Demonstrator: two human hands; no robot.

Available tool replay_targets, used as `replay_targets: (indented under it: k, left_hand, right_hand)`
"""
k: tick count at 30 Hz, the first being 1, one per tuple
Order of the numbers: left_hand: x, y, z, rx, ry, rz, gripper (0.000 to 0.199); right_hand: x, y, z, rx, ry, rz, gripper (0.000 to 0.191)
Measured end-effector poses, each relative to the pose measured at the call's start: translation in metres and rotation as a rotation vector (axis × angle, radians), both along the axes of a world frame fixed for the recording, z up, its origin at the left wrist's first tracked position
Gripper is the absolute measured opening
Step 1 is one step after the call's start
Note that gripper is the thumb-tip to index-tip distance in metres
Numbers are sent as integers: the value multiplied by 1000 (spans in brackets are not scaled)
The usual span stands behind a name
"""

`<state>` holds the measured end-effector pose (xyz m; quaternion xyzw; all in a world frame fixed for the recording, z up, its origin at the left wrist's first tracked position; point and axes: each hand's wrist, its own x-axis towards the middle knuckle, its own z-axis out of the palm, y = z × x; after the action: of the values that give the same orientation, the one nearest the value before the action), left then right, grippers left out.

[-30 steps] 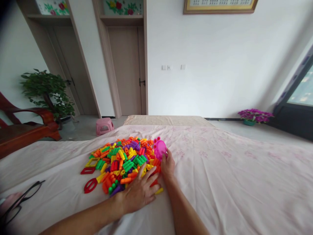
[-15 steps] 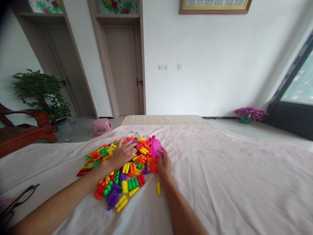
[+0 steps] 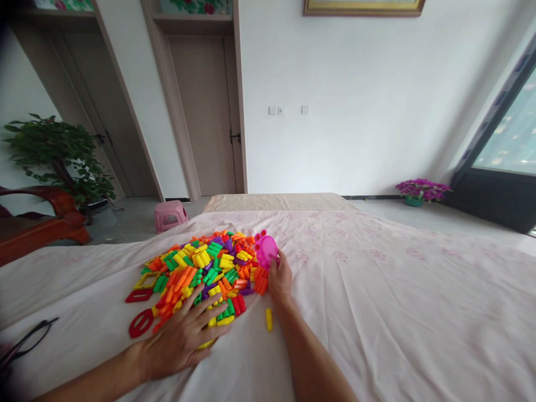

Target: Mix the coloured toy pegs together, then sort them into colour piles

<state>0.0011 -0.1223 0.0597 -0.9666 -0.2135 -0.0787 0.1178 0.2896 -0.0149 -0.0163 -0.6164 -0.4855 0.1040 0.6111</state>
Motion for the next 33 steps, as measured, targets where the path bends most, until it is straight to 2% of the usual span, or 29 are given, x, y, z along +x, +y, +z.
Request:
replay_targets:
  k: [6, 10, 12, 15, 17, 19, 22, 25, 27, 33]
  left_hand:
    - [-5, 56, -3, 85, -82, 188, 60]
    - [11, 72, 7, 179, -292, 402, 50]
    - [30, 68, 12, 183, -379, 448, 43]
    - [71, 52, 13, 66, -439, 366, 26]
    - [101, 42, 8, -40, -444, 364, 22]
    - [127, 40, -1, -74, -432, 405, 22]
    - [150, 48, -16, -85, -447, 456, 20]
    - [153, 61, -26, -106, -479, 465, 14]
    - [150, 67, -30, -133, -511, 475, 18]
    - [138, 71, -35, -239, -614, 486, 16]
  right_hand:
    - [-1, -2, 0, 18, 10, 51, 45]
    - [-2, -2, 1, 9, -9, 40, 45]
    - [-2, -2, 2, 13, 3, 38, 44]
    - [-2, -1, 3, -5, 31, 35, 44]
    - [-1, -2, 4, -21, 34, 43, 43]
    - [-1, -3, 5, -18, 33, 52, 43]
    - [0, -7, 9, -5, 56, 81, 44]
    - [-1, -9, 13, -11, 73, 130, 51]
    - [-1, -8, 13, -25, 38, 172, 54]
    - [-3, -6, 4, -78, -76, 263, 57]
